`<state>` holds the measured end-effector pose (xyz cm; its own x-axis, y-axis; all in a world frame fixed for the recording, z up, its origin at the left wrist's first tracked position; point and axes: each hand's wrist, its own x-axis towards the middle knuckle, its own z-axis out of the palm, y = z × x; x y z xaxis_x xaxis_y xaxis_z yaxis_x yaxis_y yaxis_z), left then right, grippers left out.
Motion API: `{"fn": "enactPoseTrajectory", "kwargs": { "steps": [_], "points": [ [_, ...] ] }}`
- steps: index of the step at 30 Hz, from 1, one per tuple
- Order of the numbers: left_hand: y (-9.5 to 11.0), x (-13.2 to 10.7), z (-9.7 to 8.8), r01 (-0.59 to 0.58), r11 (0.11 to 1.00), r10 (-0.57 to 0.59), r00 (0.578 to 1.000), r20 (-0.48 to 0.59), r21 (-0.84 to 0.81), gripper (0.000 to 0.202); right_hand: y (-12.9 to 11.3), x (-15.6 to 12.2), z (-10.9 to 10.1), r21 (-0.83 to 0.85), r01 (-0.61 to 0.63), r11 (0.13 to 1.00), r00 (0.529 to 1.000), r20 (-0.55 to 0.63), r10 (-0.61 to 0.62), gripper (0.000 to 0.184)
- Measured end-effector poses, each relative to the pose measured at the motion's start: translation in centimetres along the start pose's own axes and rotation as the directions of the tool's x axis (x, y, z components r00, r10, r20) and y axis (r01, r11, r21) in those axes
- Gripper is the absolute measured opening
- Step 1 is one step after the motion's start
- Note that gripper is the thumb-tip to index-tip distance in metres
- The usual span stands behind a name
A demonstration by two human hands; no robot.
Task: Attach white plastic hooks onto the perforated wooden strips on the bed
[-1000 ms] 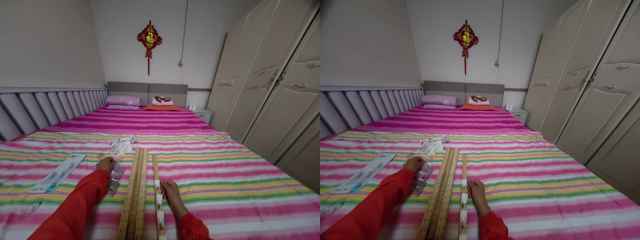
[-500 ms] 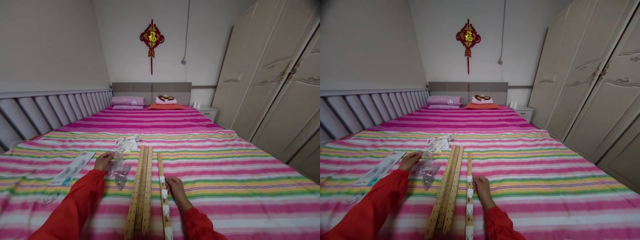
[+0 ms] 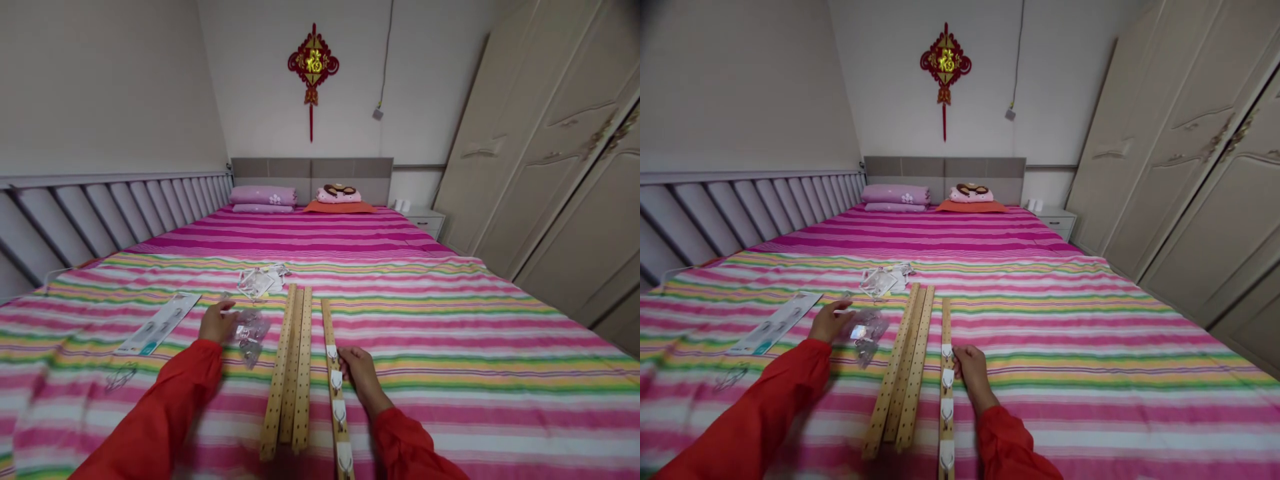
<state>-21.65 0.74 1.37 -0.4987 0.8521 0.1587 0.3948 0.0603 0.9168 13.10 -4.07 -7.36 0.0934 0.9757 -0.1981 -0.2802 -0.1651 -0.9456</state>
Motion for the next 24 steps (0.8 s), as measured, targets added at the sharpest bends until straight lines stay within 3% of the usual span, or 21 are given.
{"fn": "enactPoseTrajectory", "kwargs": {
  "steps": [2, 6, 13, 18, 24],
  "points": [
    [-0.2, -1.3, -0.1, -0.132, 0.986, 0.12, 0.986, 0.116, 0.103, 0.018, 0.1, 0.0, -0.1, -0.007, 0.002, 1.0, 1.0, -0.008, -0.002, 0.029],
    [-0.6, -3.6, 0.2, -0.402, 0.876, 0.285, 0.876, 0.389, 0.265, 0.004, 0.1, 0.0, -0.1, -0.019, 0.008, 1.0, 1.0, -0.024, -0.008, 0.029],
    [0.9, -4.3, 0.6, -0.574, 0.665, 0.271, 0.781, 0.562, 0.478, 0.019, -0.2, -0.2, 0.0, -0.019, 0.013, 1.0, 1.0, -0.026, -0.014, 0.029],
    [1.8, -4.6, 0.7, -0.655, 0.513, 0.288, 0.74, 0.608, 0.555, 0.025, -0.3, -0.3, 0.1, -0.02, 0.012, 1.0, 1.0, -0.028, -0.013, 0.029],
    [2.2, -5.3, -0.9, -0.6, 0.377, 0.379, 0.795, 0.473, 0.706, 0.023, -0.2, -0.3, 0.1, -0.016, 0.011, 1.0, 1.0, -0.022, -0.011, 0.029]
  ]
}}
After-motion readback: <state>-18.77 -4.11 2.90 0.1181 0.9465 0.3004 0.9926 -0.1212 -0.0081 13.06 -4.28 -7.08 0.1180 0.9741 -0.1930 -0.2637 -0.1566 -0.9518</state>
